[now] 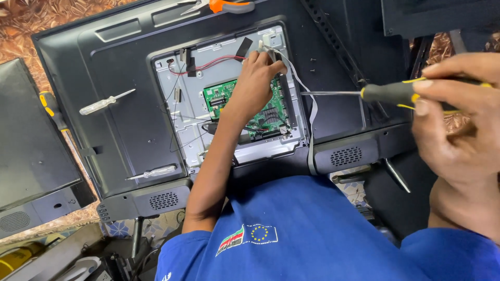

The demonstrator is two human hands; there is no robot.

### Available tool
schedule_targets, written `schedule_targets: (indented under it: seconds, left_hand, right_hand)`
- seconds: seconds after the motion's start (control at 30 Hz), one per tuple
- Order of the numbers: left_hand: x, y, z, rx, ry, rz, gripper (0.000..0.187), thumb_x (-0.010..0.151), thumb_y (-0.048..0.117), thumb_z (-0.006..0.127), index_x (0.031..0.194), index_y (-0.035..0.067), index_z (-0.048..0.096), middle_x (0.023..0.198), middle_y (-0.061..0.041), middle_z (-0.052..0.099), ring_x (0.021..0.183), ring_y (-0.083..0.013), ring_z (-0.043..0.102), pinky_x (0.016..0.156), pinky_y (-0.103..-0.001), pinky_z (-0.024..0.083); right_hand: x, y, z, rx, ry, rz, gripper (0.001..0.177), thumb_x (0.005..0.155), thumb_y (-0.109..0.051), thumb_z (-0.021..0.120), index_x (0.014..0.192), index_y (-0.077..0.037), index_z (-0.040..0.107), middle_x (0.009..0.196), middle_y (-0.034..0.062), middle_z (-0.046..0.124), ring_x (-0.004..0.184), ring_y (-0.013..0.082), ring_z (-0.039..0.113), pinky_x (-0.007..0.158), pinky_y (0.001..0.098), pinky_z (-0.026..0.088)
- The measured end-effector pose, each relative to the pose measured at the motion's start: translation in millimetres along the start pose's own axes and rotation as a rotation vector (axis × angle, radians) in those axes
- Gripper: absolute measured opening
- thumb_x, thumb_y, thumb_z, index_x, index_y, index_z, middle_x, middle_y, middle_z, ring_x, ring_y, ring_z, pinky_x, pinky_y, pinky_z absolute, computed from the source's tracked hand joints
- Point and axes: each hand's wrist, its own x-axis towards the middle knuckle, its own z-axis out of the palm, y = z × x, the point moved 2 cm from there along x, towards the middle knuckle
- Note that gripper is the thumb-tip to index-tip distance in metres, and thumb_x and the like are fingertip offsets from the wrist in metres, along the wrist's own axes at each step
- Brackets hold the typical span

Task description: The person uses a screwdriver to tighten screws on the back panel of a television set. They then connect a power cable to the internal circuit board and plug it into a power strip to test the device.

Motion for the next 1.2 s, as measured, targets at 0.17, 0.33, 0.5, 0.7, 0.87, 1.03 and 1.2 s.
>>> schedule_targets:
  seconds: [0.17,0.33,0.5,0.7,0.87,1.03,1.2]
  left_hand:
    - [4.8,8.6,7.5,0.196,0.145,0.079,0.051,0.071,-0.025,0.059,0.108,0.008,0.073,0.118,-0.018,0.053,0.112,-0.0363,0.048,0.097,-0.049,0.040]
    - [-1.0,23.4,4.1,0.267,0.138,0.145,0.047,0.069,-0.026,0.061,0.102,0.004,0.073,0.144,-0.030,0.047,0.139,-0.0477,0.038,0.122,-0.061,0.025]
    - [-6.3,37.9,-0.4,0.277,0.052,0.264,0.030,0.082,-0.015,0.067,0.099,0.008,0.078,0.131,-0.022,0.056,0.136,-0.0408,0.043,0.127,-0.055,0.020]
    - [-10.6,36.8,12.8,0.236,-0.071,0.374,0.021,0.088,-0.008,0.068,0.081,0.011,0.075,0.087,-0.007,0.049,0.093,-0.0311,0.047,0.121,-0.048,0.032]
    - [-13.9,40.2,5.5,0.226,-0.132,0.439,0.021,0.088,-0.009,0.065,0.078,0.009,0.071,0.087,-0.006,0.051,0.096,-0.0307,0.048,0.113,-0.047,0.040]
    - [-18.0,42.5,9.9,0.221,-0.144,0.523,0.022,0.082,-0.012,0.062,0.076,0.009,0.069,0.088,-0.007,0.054,0.093,-0.0291,0.049,0.104,-0.044,0.044]
    - [-26.5,52.2,10.6,0.212,-0.114,0.531,0.020,0.083,-0.009,0.063,0.082,0.008,0.073,0.094,-0.008,0.058,0.101,-0.0313,0.054,0.120,-0.047,0.037]
  right_hand:
    - [-64.0,31.2,-5.8,0.038,0.115,0.208,0.029,0.124,-0.004,0.047,0.119,0.023,0.056,0.129,0.0474,0.057,0.124,0.0568,0.056,0.116,0.0625,0.045]
    - [-106.1,55.2,-4.6,-0.042,0.168,0.239,0.038,0.129,-0.007,0.046,0.124,0.029,0.057,0.130,0.0500,0.055,0.125,0.0612,0.057,0.112,0.0640,0.047]
    - [-111.9,62.7,1.0,-0.025,0.201,0.257,0.037,0.130,-0.007,0.047,0.127,0.029,0.056,0.132,0.0476,0.053,0.125,0.0586,0.055,0.108,0.0623,0.047]
    - [-104.7,61.5,10.6,0.007,0.277,0.252,0.038,0.130,-0.008,0.049,0.121,0.028,0.057,0.126,0.0481,0.055,0.122,0.0595,0.058,0.108,0.0634,0.048]
    - [-104.4,61.3,13.9,-0.019,0.303,0.250,0.039,0.129,-0.008,0.051,0.119,0.029,0.058,0.124,0.0459,0.058,0.119,0.0569,0.059,0.109,0.0617,0.049]
    - [-101.3,53.7,19.0,0.036,0.395,0.310,0.040,0.127,-0.011,0.051,0.115,0.027,0.056,0.122,0.0457,0.056,0.119,0.0554,0.059,0.107,0.0586,0.048]
    - [-90.8,46.5,34.6,-0.041,0.538,0.345,0.044,0.123,-0.018,0.055,0.112,0.025,0.056,0.117,0.0426,0.057,0.111,0.0529,0.060,0.100,0.0557,0.048]
